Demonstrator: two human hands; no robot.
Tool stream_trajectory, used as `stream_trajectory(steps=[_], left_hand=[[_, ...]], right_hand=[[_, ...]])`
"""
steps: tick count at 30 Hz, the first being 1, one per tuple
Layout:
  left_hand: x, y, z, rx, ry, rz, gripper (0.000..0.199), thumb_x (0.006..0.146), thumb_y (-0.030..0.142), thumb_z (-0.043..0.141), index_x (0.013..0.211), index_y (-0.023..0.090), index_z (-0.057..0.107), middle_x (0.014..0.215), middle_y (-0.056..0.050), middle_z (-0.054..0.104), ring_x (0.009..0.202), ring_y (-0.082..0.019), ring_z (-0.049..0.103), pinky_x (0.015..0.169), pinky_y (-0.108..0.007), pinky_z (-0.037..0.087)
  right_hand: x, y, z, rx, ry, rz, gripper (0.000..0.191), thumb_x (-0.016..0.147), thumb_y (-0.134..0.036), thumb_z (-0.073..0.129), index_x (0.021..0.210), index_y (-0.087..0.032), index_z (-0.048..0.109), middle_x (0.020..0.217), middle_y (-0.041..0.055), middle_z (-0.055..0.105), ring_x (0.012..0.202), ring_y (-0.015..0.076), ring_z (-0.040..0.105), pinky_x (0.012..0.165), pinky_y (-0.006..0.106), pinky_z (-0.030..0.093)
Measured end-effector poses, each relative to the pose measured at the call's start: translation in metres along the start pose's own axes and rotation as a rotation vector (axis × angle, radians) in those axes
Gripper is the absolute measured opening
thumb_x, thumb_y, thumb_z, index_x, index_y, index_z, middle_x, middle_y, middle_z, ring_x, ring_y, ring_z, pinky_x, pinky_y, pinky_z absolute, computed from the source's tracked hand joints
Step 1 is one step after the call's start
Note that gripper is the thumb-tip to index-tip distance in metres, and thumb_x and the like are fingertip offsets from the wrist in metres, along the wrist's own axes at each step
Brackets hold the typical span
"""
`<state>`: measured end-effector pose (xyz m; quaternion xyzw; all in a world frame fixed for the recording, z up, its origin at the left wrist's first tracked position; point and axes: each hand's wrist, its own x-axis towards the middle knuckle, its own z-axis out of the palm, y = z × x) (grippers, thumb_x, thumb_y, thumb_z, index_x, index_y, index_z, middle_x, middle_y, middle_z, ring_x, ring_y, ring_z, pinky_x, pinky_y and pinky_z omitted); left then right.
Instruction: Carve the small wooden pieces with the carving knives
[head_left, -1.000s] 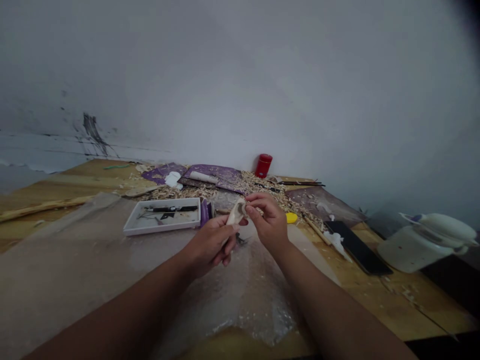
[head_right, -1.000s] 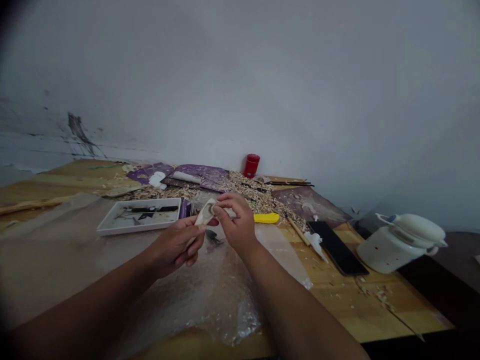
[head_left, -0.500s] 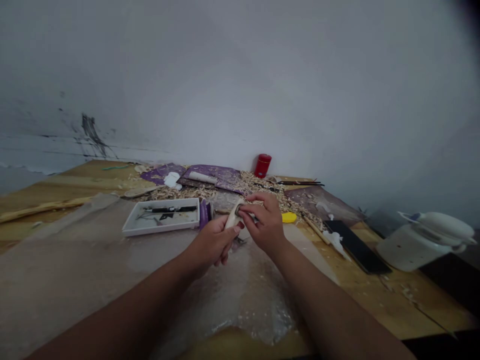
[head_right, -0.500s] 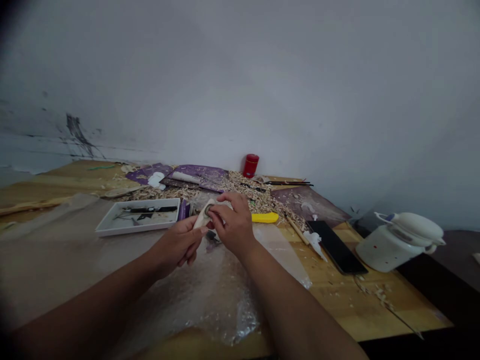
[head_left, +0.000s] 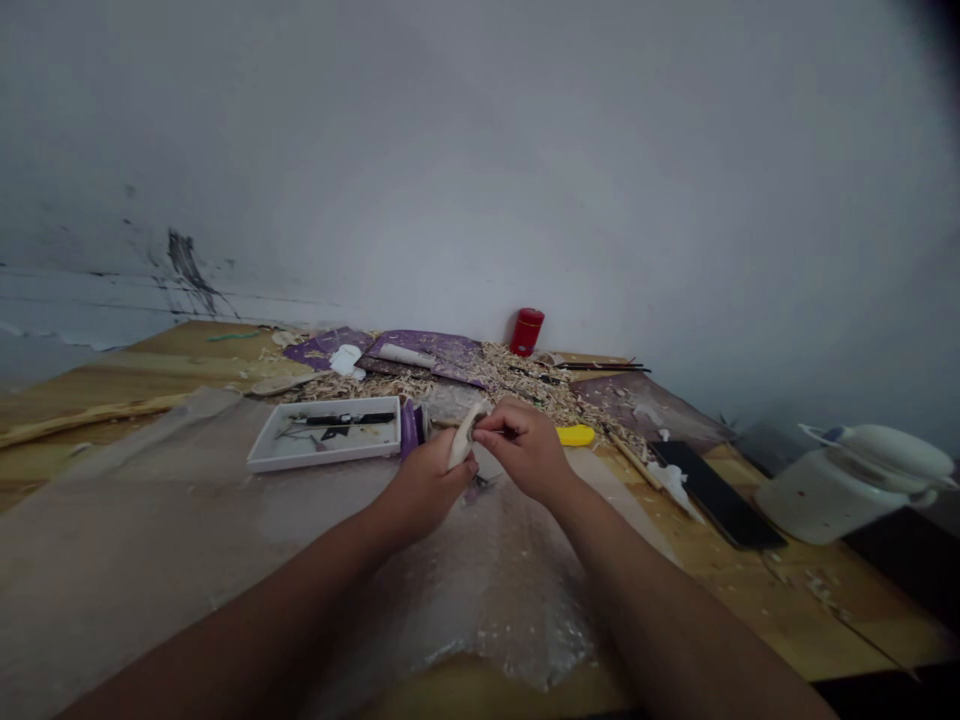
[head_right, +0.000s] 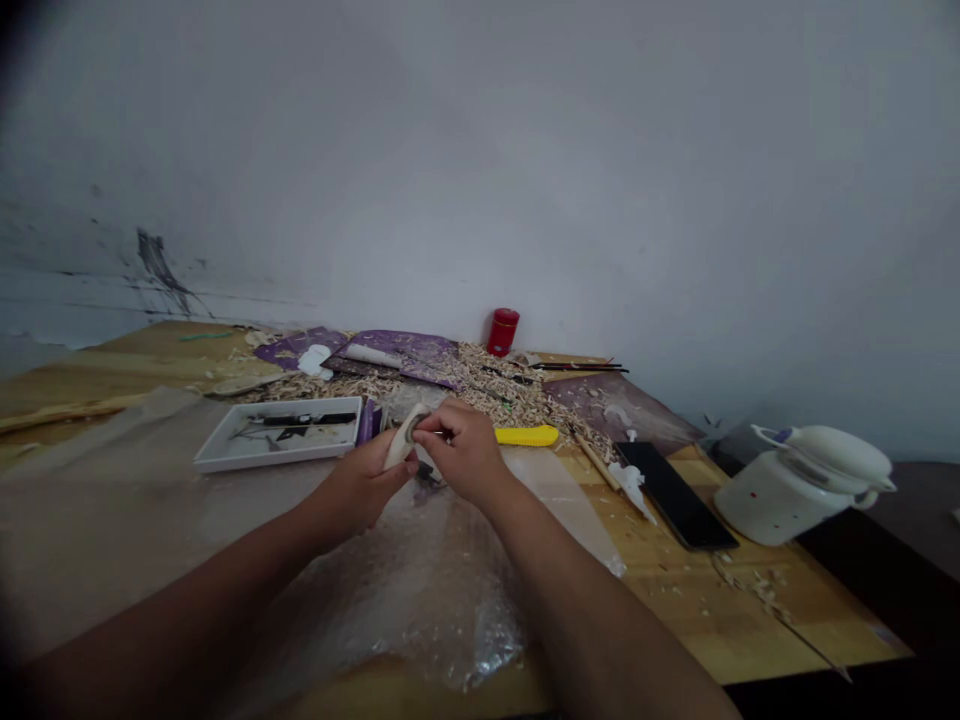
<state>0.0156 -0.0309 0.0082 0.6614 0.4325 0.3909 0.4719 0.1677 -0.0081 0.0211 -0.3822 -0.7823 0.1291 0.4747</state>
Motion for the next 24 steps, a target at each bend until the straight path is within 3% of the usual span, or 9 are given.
stream_trajectory(steps=[6, 10, 16, 20, 24], left_hand=[[0.002, -0.005, 0.000, 0.154, -0.094, 0.101, 0.025, 0.076, 0.029, 0.046, 0.096, 0.016, 0.052, 0.074, -0.001, 0.057, 0.066, -0.013, 0.049, 0.062, -0.023, 0.037], [0.004, -0.009, 0.000, 0.164, -0.118, 0.078, 0.025, 0.077, 0.026, 0.044, 0.098, 0.016, 0.051, 0.075, -0.001, 0.058, 0.068, -0.014, 0.051, 0.066, -0.025, 0.039], [0.007, -0.018, 0.002, 0.164, -0.026, 0.166, 0.028, 0.076, 0.023, 0.044, 0.103, 0.018, 0.051, 0.103, -0.006, 0.059, 0.098, -0.020, 0.050, 0.087, -0.030, 0.035], [0.005, -0.015, 0.006, 0.163, 0.002, 0.114, 0.022, 0.074, 0.021, 0.045, 0.095, 0.018, 0.054, 0.093, -0.005, 0.061, 0.093, -0.020, 0.052, 0.083, -0.031, 0.037], [0.001, -0.003, 0.007, 0.021, 0.016, 0.073, 0.024, 0.071, 0.018, 0.048, 0.094, 0.019, 0.054, 0.071, -0.002, 0.059, 0.079, -0.018, 0.054, 0.068, -0.026, 0.040]], right_hand=[[0.003, 0.008, -0.014, 0.231, -0.218, 0.210, 0.010, 0.067, -0.023, 0.063, 0.062, -0.016, 0.060, 0.058, -0.0028, 0.053, 0.055, 0.0096, 0.046, 0.052, 0.022, 0.034], [0.003, 0.010, -0.011, 0.197, -0.210, 0.261, 0.008, 0.067, -0.022, 0.063, 0.062, -0.016, 0.059, 0.055, -0.0039, 0.052, 0.052, 0.0089, 0.044, 0.049, 0.021, 0.033], [-0.002, 0.005, 0.007, -0.258, -0.022, 0.026, 0.013, 0.068, -0.016, 0.060, 0.057, -0.018, 0.054, 0.053, -0.0027, 0.050, 0.054, 0.0112, 0.045, 0.053, 0.024, 0.031], [-0.009, 0.003, 0.015, -0.608, 0.095, -0.159, 0.014, 0.074, -0.018, 0.053, 0.059, -0.018, 0.052, 0.061, 0.0022, 0.053, 0.066, 0.0164, 0.046, 0.066, 0.031, 0.032], [-0.014, 0.002, 0.019, -0.756, 0.164, -0.273, 0.021, 0.079, -0.020, 0.047, 0.059, -0.019, 0.052, 0.060, 0.0042, 0.052, 0.067, 0.0177, 0.044, 0.069, 0.035, 0.029]])
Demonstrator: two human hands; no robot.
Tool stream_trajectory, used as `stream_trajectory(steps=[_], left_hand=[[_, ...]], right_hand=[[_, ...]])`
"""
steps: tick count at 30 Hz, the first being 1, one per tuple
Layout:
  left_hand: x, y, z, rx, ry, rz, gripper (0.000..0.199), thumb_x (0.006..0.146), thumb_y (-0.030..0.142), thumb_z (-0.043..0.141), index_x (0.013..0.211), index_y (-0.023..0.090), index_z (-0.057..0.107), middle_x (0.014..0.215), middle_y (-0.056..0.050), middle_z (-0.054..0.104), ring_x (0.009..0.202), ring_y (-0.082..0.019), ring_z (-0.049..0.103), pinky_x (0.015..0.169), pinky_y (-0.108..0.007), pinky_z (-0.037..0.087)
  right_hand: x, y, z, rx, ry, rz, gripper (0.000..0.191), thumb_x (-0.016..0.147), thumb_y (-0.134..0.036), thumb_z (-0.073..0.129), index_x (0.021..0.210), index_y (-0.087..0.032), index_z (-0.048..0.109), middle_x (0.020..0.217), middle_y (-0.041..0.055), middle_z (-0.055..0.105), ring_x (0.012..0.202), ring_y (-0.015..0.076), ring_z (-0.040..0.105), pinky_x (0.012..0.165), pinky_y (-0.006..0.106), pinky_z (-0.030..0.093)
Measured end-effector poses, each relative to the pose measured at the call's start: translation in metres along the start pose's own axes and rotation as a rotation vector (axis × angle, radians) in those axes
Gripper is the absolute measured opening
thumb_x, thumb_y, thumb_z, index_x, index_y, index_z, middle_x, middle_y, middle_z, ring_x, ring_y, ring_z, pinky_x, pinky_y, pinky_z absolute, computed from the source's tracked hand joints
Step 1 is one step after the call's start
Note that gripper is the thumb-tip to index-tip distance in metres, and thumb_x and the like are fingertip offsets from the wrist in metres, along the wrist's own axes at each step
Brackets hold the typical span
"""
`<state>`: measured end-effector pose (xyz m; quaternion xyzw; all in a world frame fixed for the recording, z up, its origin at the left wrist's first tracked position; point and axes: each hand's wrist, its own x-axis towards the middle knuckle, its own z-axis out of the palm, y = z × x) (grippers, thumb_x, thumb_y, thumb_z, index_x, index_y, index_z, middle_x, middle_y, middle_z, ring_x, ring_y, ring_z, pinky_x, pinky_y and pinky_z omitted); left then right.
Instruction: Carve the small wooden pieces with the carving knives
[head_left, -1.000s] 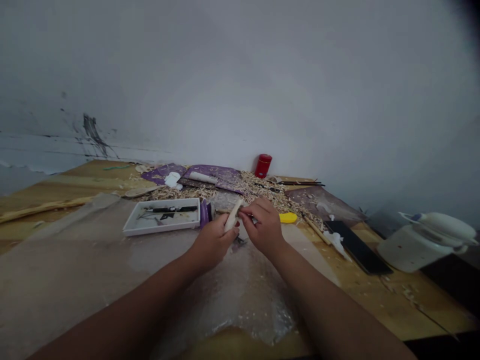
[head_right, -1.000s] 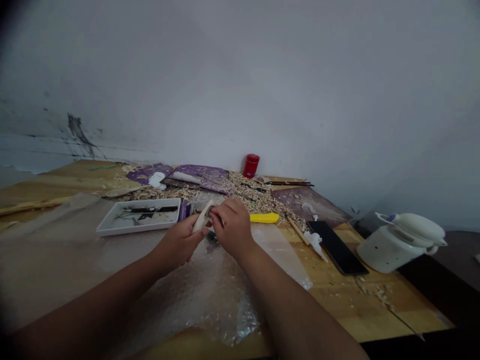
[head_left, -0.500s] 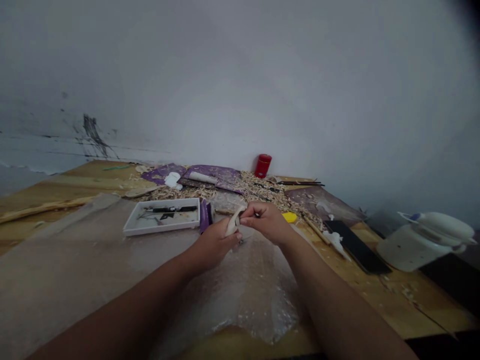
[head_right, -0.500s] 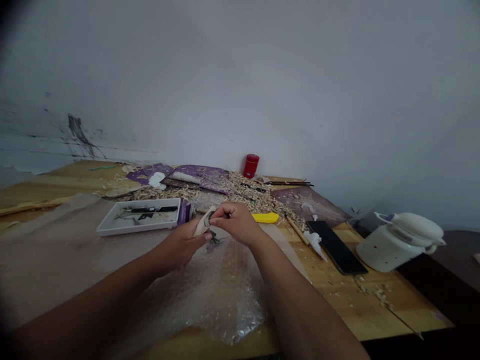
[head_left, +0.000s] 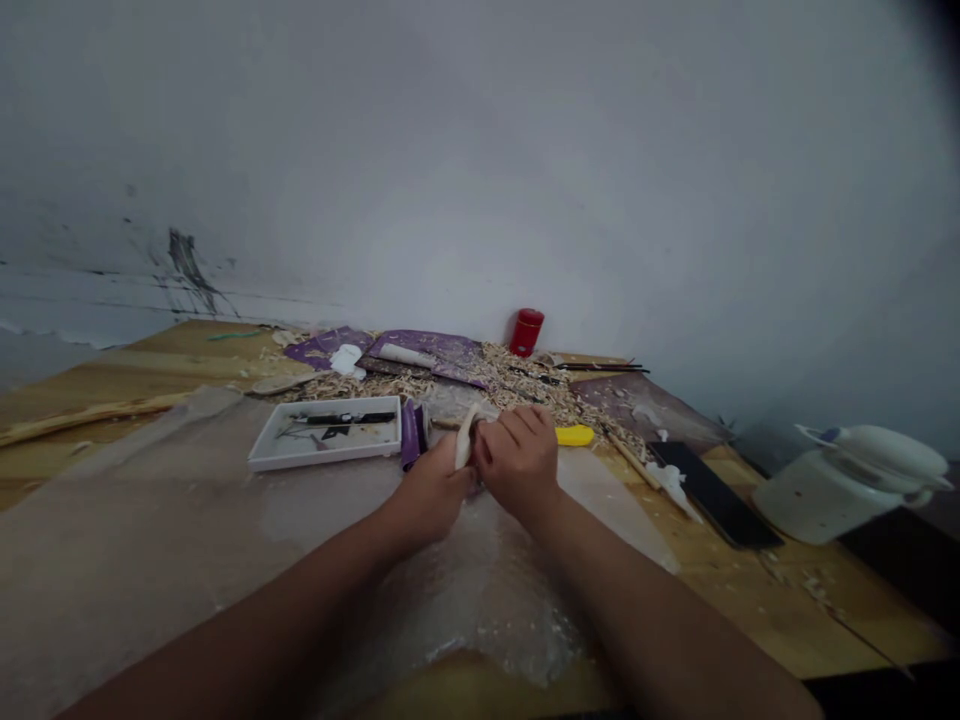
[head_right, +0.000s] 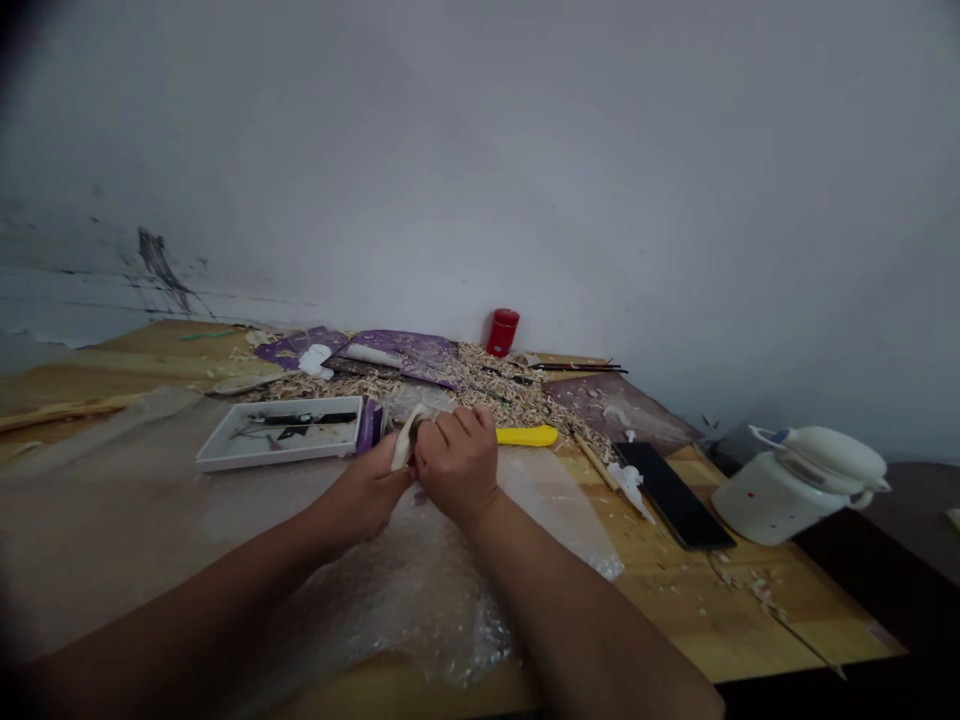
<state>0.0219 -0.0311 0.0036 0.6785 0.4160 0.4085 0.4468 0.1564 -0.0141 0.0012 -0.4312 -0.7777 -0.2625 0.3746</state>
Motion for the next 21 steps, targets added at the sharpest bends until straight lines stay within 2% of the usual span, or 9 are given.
stream_trajectory(steps=[4, 7, 11, 15, 18, 21], left_hand=[[-0.001, 0.005, -0.001, -0.131, -0.002, -0.138, 0.022, 0.067, 0.018, 0.050, 0.088, 0.019, 0.054, 0.052, 0.003, 0.051, 0.054, -0.014, 0.048, 0.049, -0.021, 0.034], [-0.001, 0.005, -0.001, -0.112, 0.006, -0.164, 0.020, 0.066, 0.017, 0.050, 0.086, 0.019, 0.054, 0.051, 0.004, 0.049, 0.049, -0.011, 0.044, 0.045, -0.020, 0.030], [-0.003, 0.007, -0.001, -0.094, -0.017, -0.198, 0.019, 0.067, 0.016, 0.048, 0.085, 0.019, 0.053, 0.048, 0.005, 0.047, 0.043, -0.009, 0.038, 0.042, -0.019, 0.027], [-0.005, 0.013, -0.002, -0.146, -0.067, -0.202, 0.016, 0.067, 0.015, 0.048, 0.082, 0.019, 0.052, 0.044, 0.007, 0.042, 0.040, -0.008, 0.034, 0.040, -0.019, 0.024], [-0.004, 0.014, -0.002, -0.148, -0.090, -0.203, 0.015, 0.067, 0.016, 0.048, 0.081, 0.019, 0.052, 0.043, 0.007, 0.041, 0.039, -0.008, 0.034, 0.040, -0.018, 0.024], [-0.002, 0.011, -0.002, -0.120, -0.085, -0.201, 0.018, 0.068, 0.017, 0.047, 0.086, 0.019, 0.053, 0.043, 0.007, 0.042, 0.040, -0.008, 0.036, 0.040, -0.018, 0.027]], right_hand=[[0.000, 0.003, 0.006, 0.116, -0.010, 0.059, 0.019, 0.077, -0.019, 0.049, 0.059, -0.019, 0.054, 0.059, 0.0038, 0.053, 0.066, 0.0172, 0.046, 0.067, 0.033, 0.032], [0.003, 0.008, 0.009, 0.448, -0.101, 0.272, 0.013, 0.071, -0.018, 0.055, 0.058, -0.018, 0.056, 0.057, 0.0012, 0.055, 0.058, 0.0138, 0.048, 0.057, 0.027, 0.036], [0.009, 0.016, 0.004, 0.874, -0.279, 0.582, 0.009, 0.065, -0.021, 0.061, 0.057, -0.018, 0.058, 0.052, -0.0029, 0.056, 0.047, 0.0091, 0.045, 0.045, 0.021, 0.034], [0.011, 0.025, -0.001, 1.171, -0.402, 0.670, 0.013, 0.060, -0.026, 0.066, 0.058, -0.017, 0.057, 0.053, -0.0042, 0.056, 0.048, 0.0085, 0.047, 0.047, 0.021, 0.035], [0.011, 0.027, 0.000, 1.121, -0.441, 0.614, 0.013, 0.061, -0.026, 0.066, 0.059, -0.017, 0.056, 0.053, -0.0045, 0.055, 0.048, 0.0085, 0.046, 0.047, 0.021, 0.034], [0.009, 0.021, 0.003, 0.793, -0.375, 0.488, 0.009, 0.066, -0.022, 0.062, 0.059, -0.018, 0.057, 0.054, -0.0030, 0.057, 0.049, 0.0099, 0.047, 0.047, 0.021, 0.033]])
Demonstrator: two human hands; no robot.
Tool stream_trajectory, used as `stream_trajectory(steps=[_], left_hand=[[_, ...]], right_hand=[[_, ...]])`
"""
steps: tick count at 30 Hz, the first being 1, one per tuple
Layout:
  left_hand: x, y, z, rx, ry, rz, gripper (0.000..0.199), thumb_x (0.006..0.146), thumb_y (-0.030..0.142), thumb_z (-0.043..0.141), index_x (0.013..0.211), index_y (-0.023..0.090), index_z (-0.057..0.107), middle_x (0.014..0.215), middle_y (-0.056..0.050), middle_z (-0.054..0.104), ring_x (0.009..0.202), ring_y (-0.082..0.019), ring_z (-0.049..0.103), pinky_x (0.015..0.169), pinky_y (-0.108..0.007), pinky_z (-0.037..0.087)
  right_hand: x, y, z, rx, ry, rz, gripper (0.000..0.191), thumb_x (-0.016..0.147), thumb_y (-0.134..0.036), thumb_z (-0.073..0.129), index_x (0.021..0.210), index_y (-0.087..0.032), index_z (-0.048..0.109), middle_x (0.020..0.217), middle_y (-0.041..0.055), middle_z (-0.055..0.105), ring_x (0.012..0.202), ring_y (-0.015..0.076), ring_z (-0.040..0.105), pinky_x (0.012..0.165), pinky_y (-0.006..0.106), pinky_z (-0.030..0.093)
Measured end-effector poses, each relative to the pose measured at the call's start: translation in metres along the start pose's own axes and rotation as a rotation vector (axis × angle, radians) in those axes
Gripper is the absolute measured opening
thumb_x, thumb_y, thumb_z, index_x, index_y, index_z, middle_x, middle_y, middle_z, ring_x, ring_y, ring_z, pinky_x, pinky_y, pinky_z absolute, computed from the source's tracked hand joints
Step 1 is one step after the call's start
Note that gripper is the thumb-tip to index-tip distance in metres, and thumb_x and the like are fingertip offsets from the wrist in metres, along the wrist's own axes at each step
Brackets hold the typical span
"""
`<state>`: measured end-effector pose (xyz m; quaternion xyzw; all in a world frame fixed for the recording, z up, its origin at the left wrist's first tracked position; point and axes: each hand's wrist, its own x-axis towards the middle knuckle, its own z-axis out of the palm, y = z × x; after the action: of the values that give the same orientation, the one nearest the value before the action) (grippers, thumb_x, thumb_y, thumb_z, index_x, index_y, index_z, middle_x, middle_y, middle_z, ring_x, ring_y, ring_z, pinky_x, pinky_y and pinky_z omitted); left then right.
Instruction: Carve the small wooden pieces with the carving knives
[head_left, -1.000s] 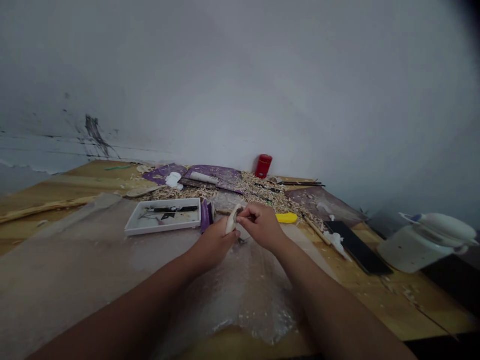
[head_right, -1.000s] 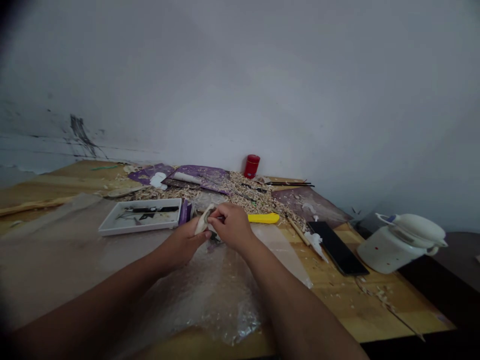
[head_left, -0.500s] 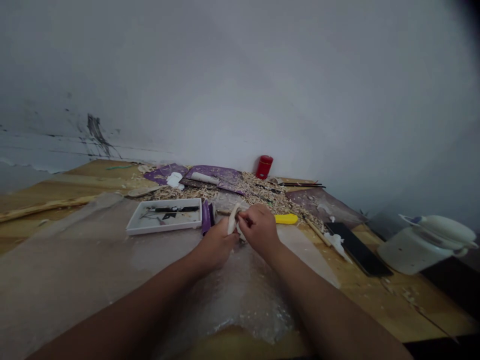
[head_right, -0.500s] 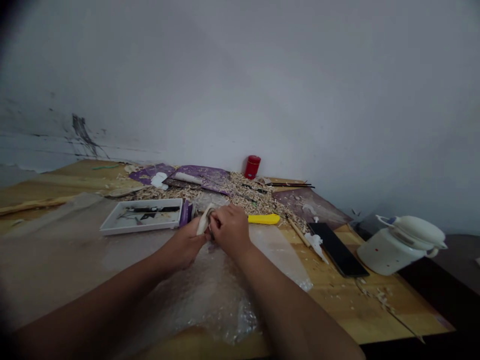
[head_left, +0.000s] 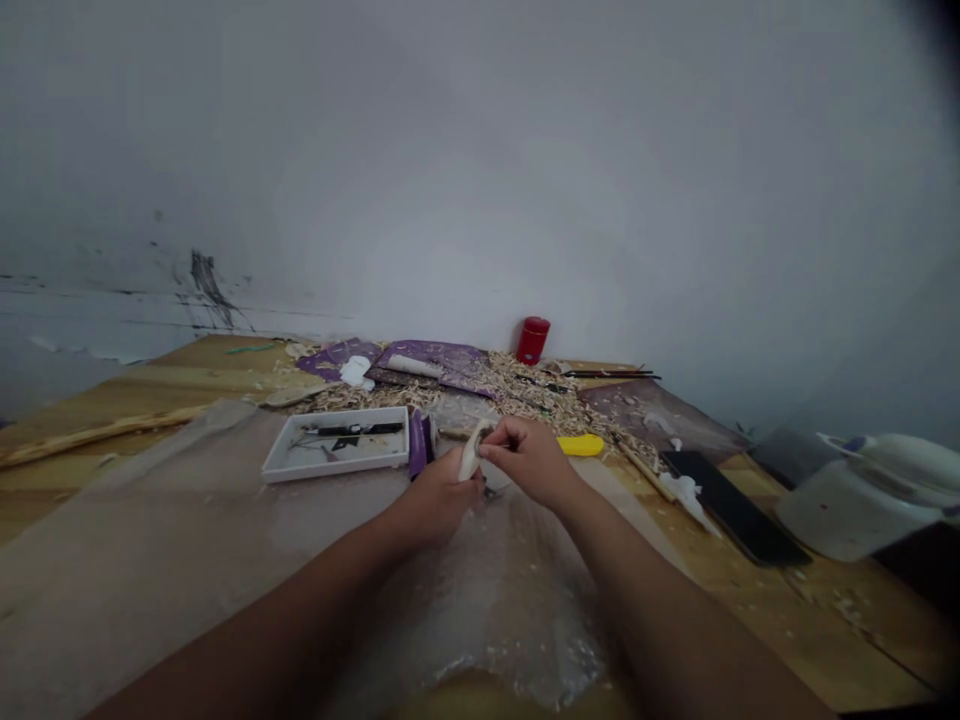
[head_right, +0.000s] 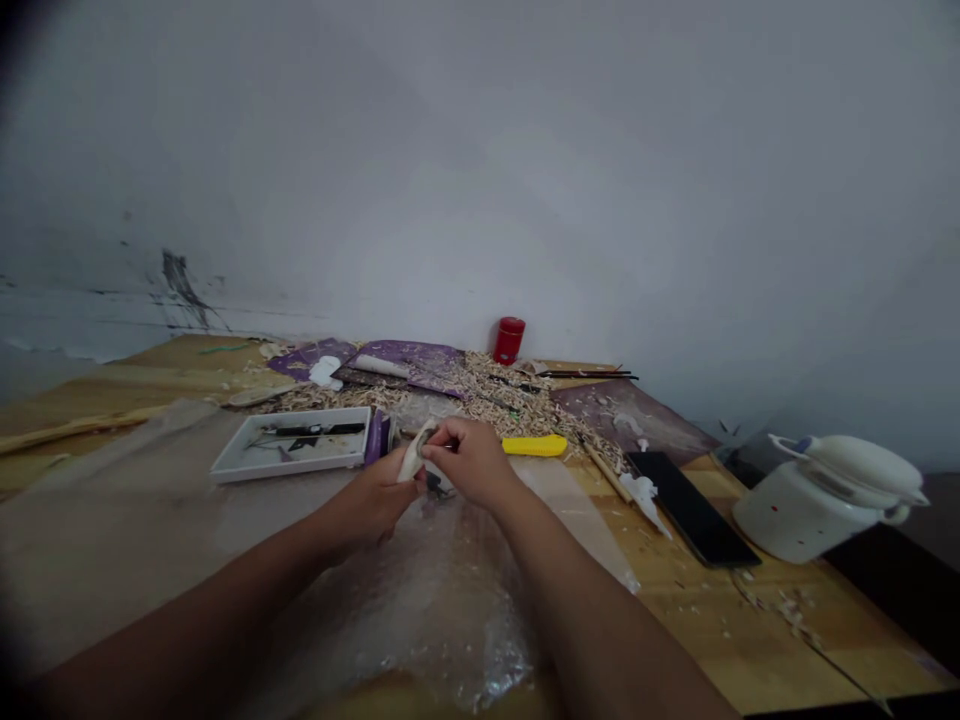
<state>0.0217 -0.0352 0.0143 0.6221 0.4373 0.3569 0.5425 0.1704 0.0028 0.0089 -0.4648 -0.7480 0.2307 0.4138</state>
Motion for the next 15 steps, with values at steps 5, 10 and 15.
stream_trajectory(steps=[5, 10, 15], left_hand=[[0.004, -0.004, -0.001, 0.035, 0.021, 0.037, 0.025, 0.070, 0.018, 0.047, 0.093, 0.018, 0.054, 0.047, 0.005, 0.047, 0.044, -0.010, 0.042, 0.044, -0.019, 0.032], [0.005, -0.004, -0.003, 0.039, 0.013, 0.050, 0.024, 0.071, 0.021, 0.049, 0.094, 0.018, 0.055, 0.044, 0.004, 0.047, 0.044, -0.012, 0.044, 0.043, -0.020, 0.032], [0.005, -0.003, -0.004, 0.043, 0.001, 0.047, 0.025, 0.072, 0.023, 0.048, 0.095, 0.018, 0.055, 0.043, 0.004, 0.047, 0.044, -0.012, 0.044, 0.043, -0.020, 0.033]], right_hand=[[-0.008, -0.005, 0.014, -0.551, 0.254, -0.278, 0.012, 0.073, -0.020, 0.055, 0.061, -0.019, 0.055, 0.060, 0.0027, 0.059, 0.061, 0.0158, 0.051, 0.059, 0.028, 0.033], [-0.011, -0.005, 0.018, -0.786, 0.312, -0.412, 0.017, 0.078, -0.020, 0.049, 0.062, -0.018, 0.054, 0.061, 0.0043, 0.057, 0.065, 0.0171, 0.048, 0.065, 0.031, 0.030], [-0.010, -0.003, 0.018, -0.817, 0.301, -0.415, 0.016, 0.079, -0.021, 0.048, 0.064, -0.018, 0.053, 0.063, 0.0034, 0.057, 0.067, 0.0166, 0.047, 0.066, 0.031, 0.029]])
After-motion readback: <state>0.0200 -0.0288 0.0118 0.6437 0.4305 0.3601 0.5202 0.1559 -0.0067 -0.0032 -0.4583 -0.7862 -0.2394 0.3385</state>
